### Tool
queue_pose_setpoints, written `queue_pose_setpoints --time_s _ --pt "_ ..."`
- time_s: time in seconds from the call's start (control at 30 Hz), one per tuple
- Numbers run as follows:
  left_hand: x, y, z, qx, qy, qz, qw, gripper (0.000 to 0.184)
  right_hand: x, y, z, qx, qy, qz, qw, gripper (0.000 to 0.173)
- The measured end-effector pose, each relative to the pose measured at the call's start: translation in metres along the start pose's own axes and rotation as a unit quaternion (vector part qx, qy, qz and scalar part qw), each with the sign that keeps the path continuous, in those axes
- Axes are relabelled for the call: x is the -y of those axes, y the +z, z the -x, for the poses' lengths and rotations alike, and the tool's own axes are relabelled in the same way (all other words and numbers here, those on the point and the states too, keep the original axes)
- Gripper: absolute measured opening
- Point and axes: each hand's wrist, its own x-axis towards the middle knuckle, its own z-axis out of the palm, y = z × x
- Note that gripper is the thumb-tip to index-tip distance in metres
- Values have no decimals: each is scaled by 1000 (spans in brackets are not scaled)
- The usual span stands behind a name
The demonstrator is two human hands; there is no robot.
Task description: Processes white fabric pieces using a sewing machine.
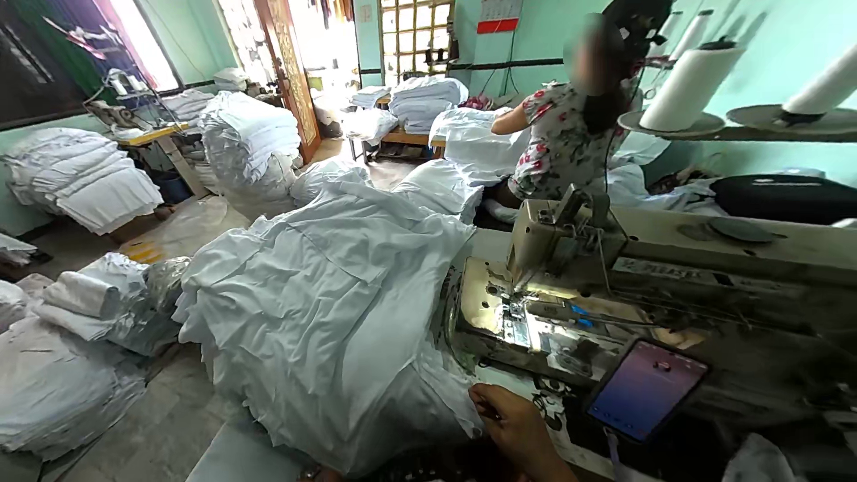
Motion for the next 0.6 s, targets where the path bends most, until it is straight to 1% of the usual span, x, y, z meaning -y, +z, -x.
queue_pose_setpoints --time_s 0.03,0.07,0.13,0.17,0.2,0.23,0.27,0.3,0.33,0.37,0.4,0.43,0.47,0.5,0.53,0.6 --pt "8 3 -11 9 42 -11 999 48 1 0 1 0 -2 3 1000 24" --pt "6 -5 -9 30 87 -46 995 43 1 0 0 0 -5 5 1000 24" --pt "-10 -34 10 109 177 -100 973 29 2 0 -1 -3 -10 8 1000 25" --pt "-11 -47 15 128 245 -86 957 26 1 1 -2 -8 -11 8 1000 26" --pt "-6 -62 17 132 310 -42 941 28 0 2 -2 -15 -11 9 1000 26" --pt "-2 -80 20 124 357 11 926 33 -1 2 -1 -18 -10 9 1000 27" --pt "0 -100 25 88 381 54 919 35 -1 3 0 -21 -11 11 1000 27" --pt "-2 -121 31 28 393 86 915 36 0 3 0 -24 -11 14 1000 27" --pt "-5 -141 35 -53 391 108 912 36 1 2 0 -25 -10 16 1000 27" --pt "-10 -158 36 -154 372 101 910 35 1 2 -1 -24 -8 18 1000 27" --pt "-15 -173 34 -256 330 65 906 36 2 1 -2 -22 -5 17 1000 27" --pt "-18 -186 27 -342 277 18 898 37 1 0 -3 -21 -4 15 1000 26" --pt "-20 -198 18 -398 230 -18 888 38 1 0 -3 -20 -4 15 1000 26" --pt "-20 -210 7 -428 196 -35 882 41 0 0 -3 -20 -6 18 1000 26" --pt "-18 -222 -6 -438 167 -40 882 49 -1 0 -2 -20 -8 20 1000 26" --pt "-13 -249 -35 -430 125 -48 893 64 1 0 -2 -19 -7 24 1000 26"
